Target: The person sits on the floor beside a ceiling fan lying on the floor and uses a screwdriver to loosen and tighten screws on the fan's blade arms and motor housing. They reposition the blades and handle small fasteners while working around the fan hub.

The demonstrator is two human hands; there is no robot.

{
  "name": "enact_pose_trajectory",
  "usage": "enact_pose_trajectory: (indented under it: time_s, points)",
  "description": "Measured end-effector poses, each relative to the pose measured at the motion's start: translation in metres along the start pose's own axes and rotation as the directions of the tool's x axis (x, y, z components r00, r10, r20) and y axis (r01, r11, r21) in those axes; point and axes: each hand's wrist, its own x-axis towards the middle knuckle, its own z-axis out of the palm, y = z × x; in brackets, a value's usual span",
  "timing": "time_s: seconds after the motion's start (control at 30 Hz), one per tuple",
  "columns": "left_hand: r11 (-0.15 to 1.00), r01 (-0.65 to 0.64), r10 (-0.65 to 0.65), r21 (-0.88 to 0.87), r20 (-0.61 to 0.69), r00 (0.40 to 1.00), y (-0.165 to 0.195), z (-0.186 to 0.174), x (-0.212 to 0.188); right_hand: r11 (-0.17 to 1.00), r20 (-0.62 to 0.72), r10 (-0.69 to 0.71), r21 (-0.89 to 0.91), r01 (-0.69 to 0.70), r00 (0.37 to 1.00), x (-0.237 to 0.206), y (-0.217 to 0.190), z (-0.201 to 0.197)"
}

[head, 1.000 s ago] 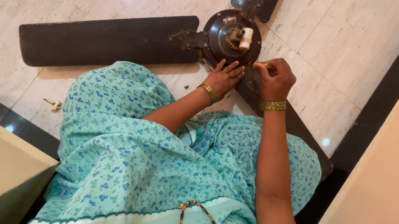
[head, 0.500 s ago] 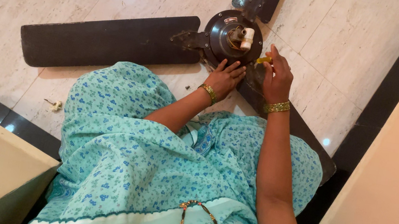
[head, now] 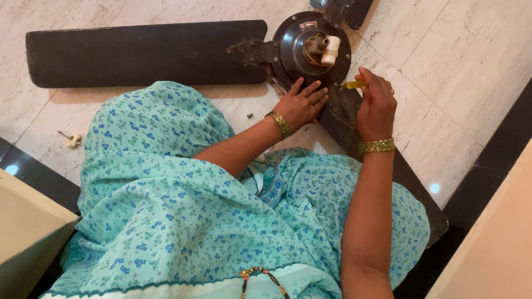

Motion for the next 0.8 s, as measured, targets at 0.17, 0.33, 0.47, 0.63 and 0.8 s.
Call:
enact_pose_trajectory:
  time_s: [0.17, 0.33, 0.47, 0.63, 0.8]
  points:
    - [1.000, 0.003, -0.003, -0.003, -0.004, 1.000, 0.001, -0.007, -0.002, 0.999, 0.029, -0.037, 0.021, 0.036, 0.999, -0.001, -0.005, -0.003]
    - [1.000, -0.009, 0.009, 0.003, -0.010, 1.000, 0.001, -0.009, -0.001, 0.997, 0.024, -0.079, 0.005, 0.079, 0.997, 0.000, -0.004, -0.003]
    - [1.000, -0.004, 0.004, -0.023, -0.018, 1.000, 0.001, -0.004, 0.000, 0.994, -0.010, -0.083, -0.067, 0.082, 0.997, -0.001, -0.003, -0.001]
    - [1.000, 0.002, -0.003, -0.028, -0.011, 1.000, -0.001, 0.010, 0.001, 0.996, -0.027, -0.081, -0.045, 0.080, 0.996, -0.001, -0.001, 0.001]
    - [1.000, 0.004, -0.004, -0.015, 0.001, 1.000, -0.001, 0.019, 0.002, 0.996, -0.019, -0.078, -0.046, 0.077, 0.997, -0.001, -0.001, 0.000]
